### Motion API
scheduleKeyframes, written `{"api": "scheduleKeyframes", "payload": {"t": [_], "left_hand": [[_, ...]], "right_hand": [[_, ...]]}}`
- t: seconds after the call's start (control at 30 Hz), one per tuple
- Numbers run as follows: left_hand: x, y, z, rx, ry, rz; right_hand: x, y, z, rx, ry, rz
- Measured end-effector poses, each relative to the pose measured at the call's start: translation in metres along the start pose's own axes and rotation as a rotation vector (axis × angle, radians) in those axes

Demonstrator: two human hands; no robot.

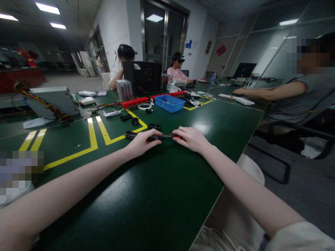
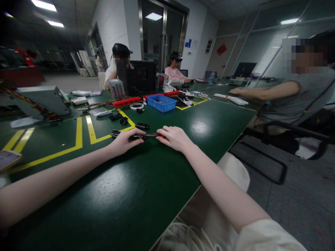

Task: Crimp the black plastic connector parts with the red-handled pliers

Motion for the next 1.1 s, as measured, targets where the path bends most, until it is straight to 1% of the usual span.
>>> {"api": "scheduleKeyframes", "payload": {"t": [0.37, 0.57, 0.7, 0.97, 1.1], "left_hand": [[-0.001, -0.005, 0.000, 0.036, 0.008, -0.049], [-0.002, -0.006, -0.001, 0.045, -0.004, -0.061], [-0.002, -0.006, -0.001, 0.033, 0.005, -0.060], [-0.002, -0.001, -0.002, -0.056, 0.002, -0.006], [-0.003, 0.006, -0.005, -0.156, 0.043, 0.069]], "right_hand": [[0.000, -0.002, 0.001, 0.032, 0.019, -0.012], [0.000, -0.002, 0.002, 0.036, -0.004, 0.003], [-0.001, -0.003, 0.003, 0.043, -0.022, -0.012], [-0.001, -0.002, -0.001, -0.031, 0.017, 0.000], [-0.001, -0.003, -0.003, -0.038, 0.037, 0.000]]}}
Point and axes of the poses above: each hand's wrist, its own x-axis towards the middle knuckle, its own z-axis out of the back of the hand, y = z × x, the point moved 5 cm from there along x, towards the middle knuckle, and after that the axes turned 9 degrees about -z, right-handed, at the moved point
